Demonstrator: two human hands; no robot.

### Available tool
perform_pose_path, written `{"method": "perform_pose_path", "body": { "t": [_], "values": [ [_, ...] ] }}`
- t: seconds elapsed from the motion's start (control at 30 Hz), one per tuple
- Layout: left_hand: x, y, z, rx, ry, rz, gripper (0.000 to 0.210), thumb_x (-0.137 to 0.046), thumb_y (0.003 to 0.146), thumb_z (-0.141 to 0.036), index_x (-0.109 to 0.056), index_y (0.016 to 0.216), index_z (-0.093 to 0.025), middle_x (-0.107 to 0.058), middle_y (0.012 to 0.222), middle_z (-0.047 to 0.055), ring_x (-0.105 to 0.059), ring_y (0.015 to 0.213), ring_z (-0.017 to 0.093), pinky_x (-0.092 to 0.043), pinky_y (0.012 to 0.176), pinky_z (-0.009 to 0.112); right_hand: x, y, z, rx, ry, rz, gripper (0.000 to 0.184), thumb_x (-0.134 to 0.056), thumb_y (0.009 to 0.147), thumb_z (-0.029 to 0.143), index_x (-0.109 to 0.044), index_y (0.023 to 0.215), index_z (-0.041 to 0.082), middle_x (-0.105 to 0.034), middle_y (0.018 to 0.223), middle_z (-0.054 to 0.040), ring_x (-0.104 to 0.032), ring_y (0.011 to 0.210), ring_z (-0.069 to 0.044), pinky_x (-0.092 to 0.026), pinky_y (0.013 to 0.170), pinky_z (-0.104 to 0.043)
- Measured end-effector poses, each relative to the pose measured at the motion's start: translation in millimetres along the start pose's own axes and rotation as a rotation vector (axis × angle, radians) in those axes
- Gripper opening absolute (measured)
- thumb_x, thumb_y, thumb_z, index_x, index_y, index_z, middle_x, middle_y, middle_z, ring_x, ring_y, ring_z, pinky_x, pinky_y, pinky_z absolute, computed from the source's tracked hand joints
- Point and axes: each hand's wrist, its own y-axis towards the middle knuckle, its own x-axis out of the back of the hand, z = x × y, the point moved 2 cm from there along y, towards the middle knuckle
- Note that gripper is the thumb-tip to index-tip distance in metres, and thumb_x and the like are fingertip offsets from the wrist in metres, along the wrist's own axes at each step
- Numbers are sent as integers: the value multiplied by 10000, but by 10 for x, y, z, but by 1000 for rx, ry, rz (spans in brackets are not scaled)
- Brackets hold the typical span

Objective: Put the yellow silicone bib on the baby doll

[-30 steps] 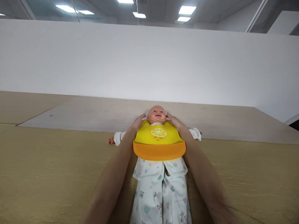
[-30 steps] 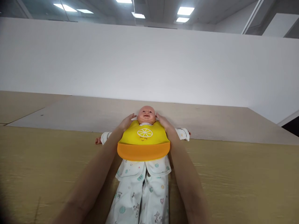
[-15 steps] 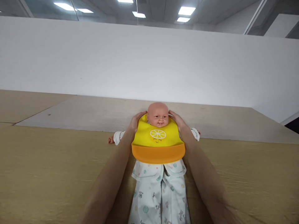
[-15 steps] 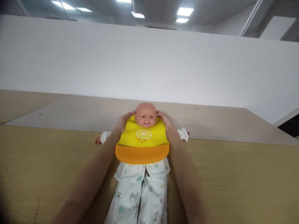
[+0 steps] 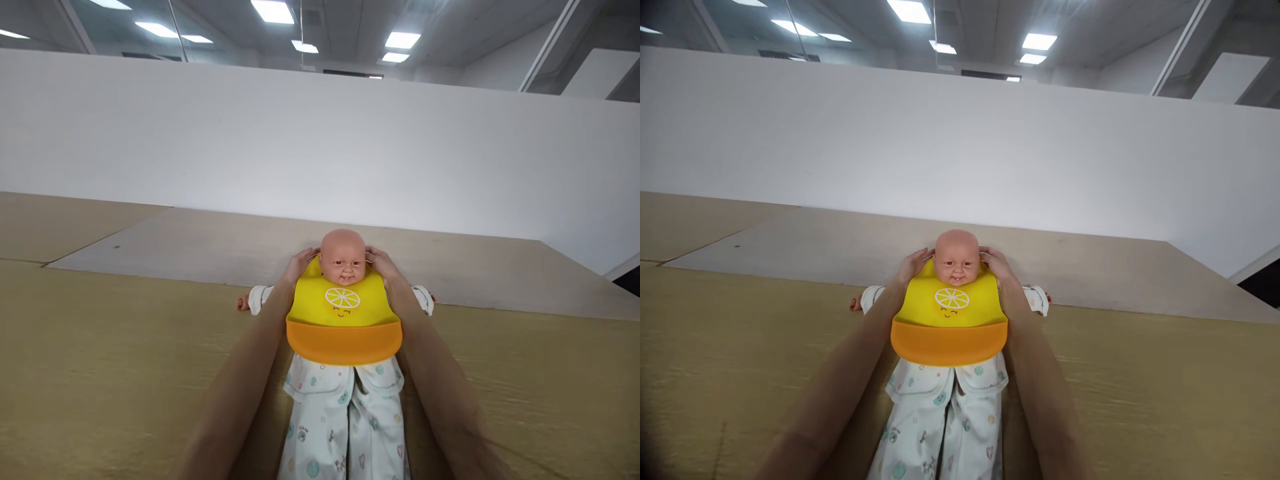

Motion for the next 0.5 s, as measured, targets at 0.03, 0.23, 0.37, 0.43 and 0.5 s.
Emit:
{"method": "perform_pose_path", "body": {
  "t": [0.03,0.23,0.37,0.43,0.5],
  "values": [
    [3,-2,-1,29,-3,7,428,-500,801,-300,-603,1168,-107,-733,975,103,-687,895,266,-503,890,389,-5,3,7,2,-14,3,336,-661,565,272,-697,887,180,-711,1004,-58,-644,861,-190,-505,748,-288],
    [-33,-102,19,91,-53,125,490,-503,833,-411,-543,1229,-124,-720,998,122,-698,853,281,-523,831,413,-22,-35,37,-48,-18,-2,286,-622,591,297,-690,843,179,-715,948,-45,-639,824,-185,-504,717,-275],
    [-34,-179,53,91,-88,124,492,-508,837,-416,-532,1228,-118,-722,966,120,-700,830,280,-529,804,410,-61,-31,77,-53,-121,-8,295,-607,604,322,-675,842,163,-713,939,-49,-611,760,-174,-498,668,-277],
    [-21,-195,68,88,-112,111,474,-504,842,-413,-537,1210,-116,-724,936,116,-701,813,275,-530,789,401,-93,-13,115,-45,-195,-6,285,-614,598,310,-674,828,152,-712,938,-52,-594,756,-169,-495,666,-277],
    [-8,-202,81,82,-140,118,446,-497,848,-411,-549,1183,-121,-725,904,108,-701,791,268,-529,778,394,-126,-21,166,-17,-241,-10,259,-638,617,316,-675,809,146,-713,903,-54,-591,771,-174,-495,678,-282]
  ]
}}
